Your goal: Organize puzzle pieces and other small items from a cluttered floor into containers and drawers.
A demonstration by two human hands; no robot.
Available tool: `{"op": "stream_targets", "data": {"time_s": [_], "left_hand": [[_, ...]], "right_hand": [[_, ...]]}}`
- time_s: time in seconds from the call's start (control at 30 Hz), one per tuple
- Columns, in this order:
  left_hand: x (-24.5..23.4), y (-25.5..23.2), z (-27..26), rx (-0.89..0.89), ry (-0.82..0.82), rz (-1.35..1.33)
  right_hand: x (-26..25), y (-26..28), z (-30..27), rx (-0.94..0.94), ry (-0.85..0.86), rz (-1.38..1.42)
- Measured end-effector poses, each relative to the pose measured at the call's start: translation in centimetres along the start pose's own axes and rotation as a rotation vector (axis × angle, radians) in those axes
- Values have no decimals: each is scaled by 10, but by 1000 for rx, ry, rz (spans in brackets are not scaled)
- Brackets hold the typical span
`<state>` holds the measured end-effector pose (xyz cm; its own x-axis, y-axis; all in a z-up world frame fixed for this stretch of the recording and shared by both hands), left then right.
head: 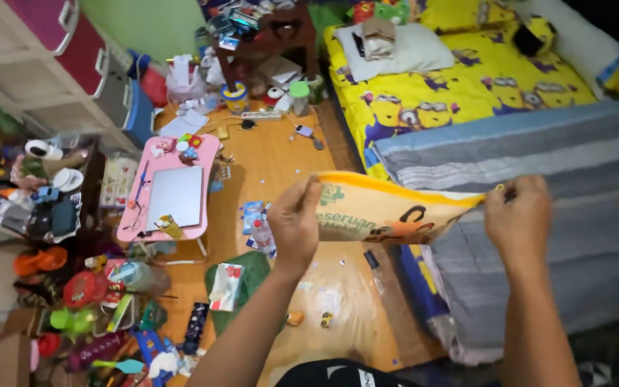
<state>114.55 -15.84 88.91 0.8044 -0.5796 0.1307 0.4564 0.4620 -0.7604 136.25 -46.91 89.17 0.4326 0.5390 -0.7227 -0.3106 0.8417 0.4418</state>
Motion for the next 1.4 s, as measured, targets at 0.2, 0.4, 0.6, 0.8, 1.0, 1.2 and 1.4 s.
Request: {"op": "stream_targets", "data": {"time_s": [0.2, 0.4, 0.6, 0.8, 1.0, 1.2, 1.4], "left_hand": [[45, 60, 37, -56, -33, -88], [90, 99, 106, 161, 243, 1], [135, 164, 196, 329, 257, 47], [155, 254, 280, 278, 84, 376], [149, 389, 296, -18, -82, 390], [195, 472, 291, -578, 182, -366], [144, 504, 395, -549, -170, -379]], "right_hand": [[23, 41, 69, -117, 221, 256], [117, 107, 96, -493, 600, 201], [234, 151, 146, -720, 800, 435], [335, 187, 235, -567, 949, 585], [445, 208, 317, -101, 992, 814], [567, 281, 354, 117, 1134, 1168], [693, 395, 395, -38, 1441, 1091]]}}
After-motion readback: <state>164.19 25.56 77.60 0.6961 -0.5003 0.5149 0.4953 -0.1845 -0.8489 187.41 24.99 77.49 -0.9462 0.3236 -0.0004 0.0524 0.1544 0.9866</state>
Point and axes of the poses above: each hand's wrist, its own z-axis towards the middle knuckle, its own x-axis out of the palm, y = z × x, the point moved 8 cm from there along z, towards the middle knuckle, and after that the axes turned 15 degrees about x, right-handed, at the moved point
